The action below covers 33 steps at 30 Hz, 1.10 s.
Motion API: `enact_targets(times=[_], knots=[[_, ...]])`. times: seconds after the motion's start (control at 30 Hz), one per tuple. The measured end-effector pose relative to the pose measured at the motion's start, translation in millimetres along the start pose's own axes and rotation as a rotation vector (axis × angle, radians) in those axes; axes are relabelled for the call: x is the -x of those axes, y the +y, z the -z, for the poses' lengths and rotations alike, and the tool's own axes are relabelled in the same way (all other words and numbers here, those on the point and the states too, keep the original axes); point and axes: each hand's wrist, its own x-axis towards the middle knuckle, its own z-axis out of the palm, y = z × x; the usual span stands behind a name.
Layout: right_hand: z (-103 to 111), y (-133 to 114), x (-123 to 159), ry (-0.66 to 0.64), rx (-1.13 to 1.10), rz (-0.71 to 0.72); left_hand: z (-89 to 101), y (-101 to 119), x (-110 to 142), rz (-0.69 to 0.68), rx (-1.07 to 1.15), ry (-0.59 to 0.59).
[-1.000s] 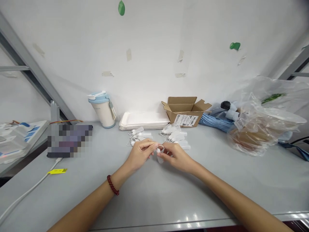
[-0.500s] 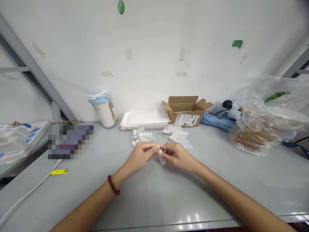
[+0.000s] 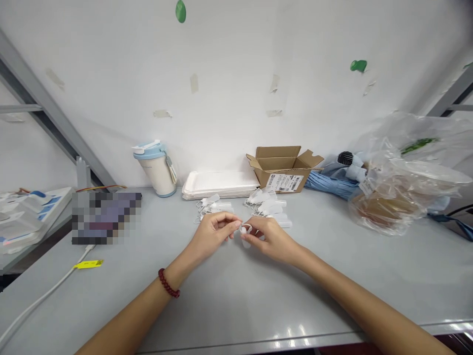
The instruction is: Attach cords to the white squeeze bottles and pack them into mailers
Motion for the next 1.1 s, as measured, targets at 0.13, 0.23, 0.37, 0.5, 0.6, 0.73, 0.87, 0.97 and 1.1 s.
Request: enact_targets(times=[0.13,0.23,0.37,0.5,0.6,0.73,0.87,0.97,1.1], knots=[[-1,-1,0,0.003,0.010,0.003,-1.1,0,0,-0.003,-0.028,-0.015],[-1,-1,0,-0.004,0.004,0.010,-2.5,-2,1,-0.047,-0.108,-0.002],[-3,1,0,0.008,0.005,0.019,-6.0,-7,2,-0.103,-0.170,-0.006],[-4,1,-1,0.015,0.017,0.039,-9.4,-13,3,-0.083,-0.155,-0.035],[-5,2,0,0.021,0.013,0.046,-11.3,-13,4,-0.095,-0.158,-0.025],[-6,3,0,0.035,0.002,0.046,-13.4,-10,4,-0.109,-0.152,-0.028],[-6,4,0,0.031,-0.001,0.039,-14.9,-11,3,-0.091,-0.127,-0.046],[-6,5,-1,0.020,-0.006,0.035,-15.4,-12,2,-0.078,-0.131,-0.048],[-7,6,-2,0.028,-0.009,0.024,-15.7,-15,2,-0.091,-0.138,-0.040]])
